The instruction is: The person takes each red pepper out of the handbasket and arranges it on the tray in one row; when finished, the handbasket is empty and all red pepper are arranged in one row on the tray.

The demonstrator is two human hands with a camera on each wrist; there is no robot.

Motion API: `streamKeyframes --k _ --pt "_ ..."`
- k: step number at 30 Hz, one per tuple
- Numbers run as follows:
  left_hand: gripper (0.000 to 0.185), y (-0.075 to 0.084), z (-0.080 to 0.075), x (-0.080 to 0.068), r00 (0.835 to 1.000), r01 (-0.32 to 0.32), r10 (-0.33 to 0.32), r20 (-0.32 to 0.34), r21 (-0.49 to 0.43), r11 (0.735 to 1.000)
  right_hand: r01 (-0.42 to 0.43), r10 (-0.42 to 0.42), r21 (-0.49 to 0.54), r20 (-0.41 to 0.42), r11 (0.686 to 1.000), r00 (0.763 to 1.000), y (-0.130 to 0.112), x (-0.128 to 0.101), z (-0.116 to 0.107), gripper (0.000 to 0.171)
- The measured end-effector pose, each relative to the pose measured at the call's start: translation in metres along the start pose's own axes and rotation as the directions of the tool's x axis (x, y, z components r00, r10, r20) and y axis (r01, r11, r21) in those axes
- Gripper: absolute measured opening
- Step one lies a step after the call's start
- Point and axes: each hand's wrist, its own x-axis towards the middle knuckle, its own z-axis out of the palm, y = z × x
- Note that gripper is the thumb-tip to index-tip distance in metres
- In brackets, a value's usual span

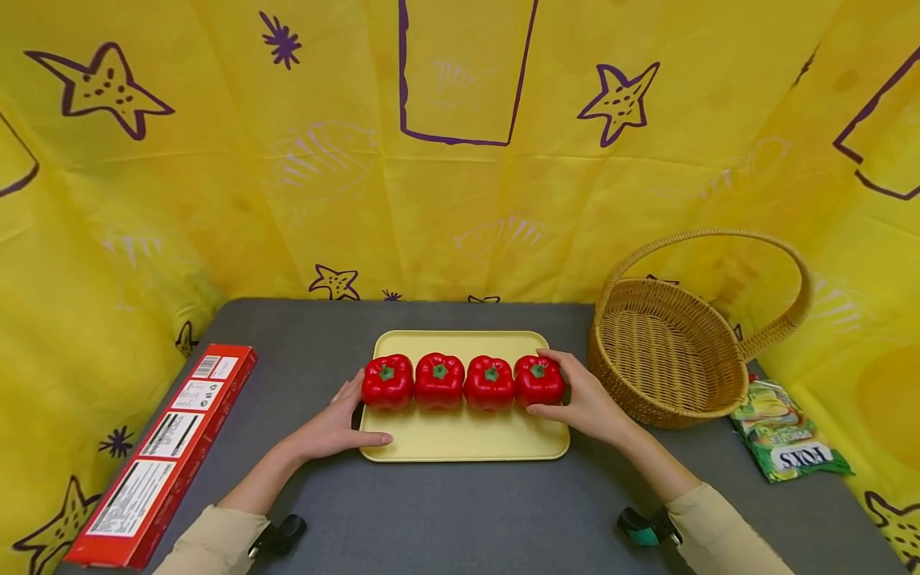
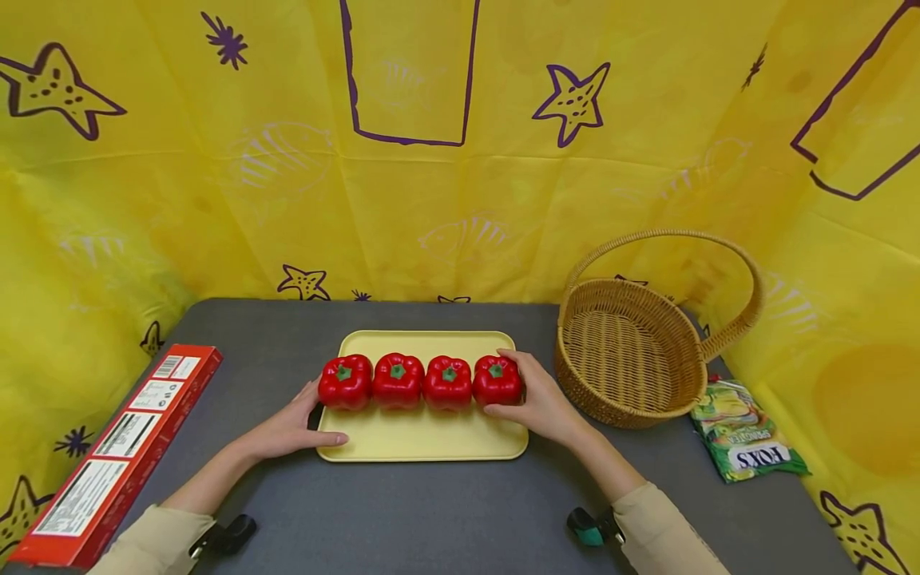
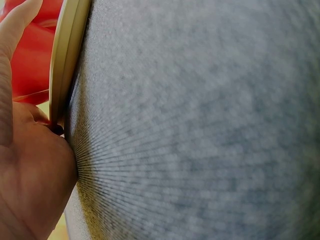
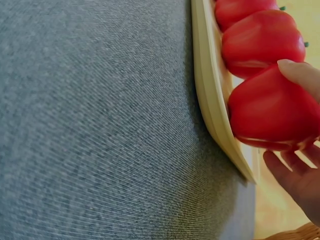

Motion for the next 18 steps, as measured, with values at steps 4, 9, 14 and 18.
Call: streamKeyframes --k 4,9,14,18 --pt "0.108 -0.001 0.0011 -0.0002 1.0 0.013 -0.013 -0.001 0.005 1.0 0.004 -0.004 0.013 0.013 1.0 1.0 0.0017 0.0005 -0.0007 0.084" --pt "0.109 -0.0002 0.0022 -0.0008 1.0 0.031 -0.031 -0.007 0.006 1.0 0.028 -0.029 0.006 0.027 1.0 0.999 0.0053 0.0015 -0.0015 0.086" --pt "0.111 0.0002 0.0016 -0.0002 0.999 0.032 -0.032 -0.003 -0.013 0.999 0.03 -0.03 -0.004 0.01 1.0 0.999 0.0049 0.0012 -0.0022 0.09" --pt "0.092 -0.0034 -0.0011 0.0011 0.998 -0.037 0.029 -0.049 -0.158 0.987 0.036 -0.035 0.009 -0.105 0.999 0.994 -0.0021 0.0042 -0.0041 0.082"
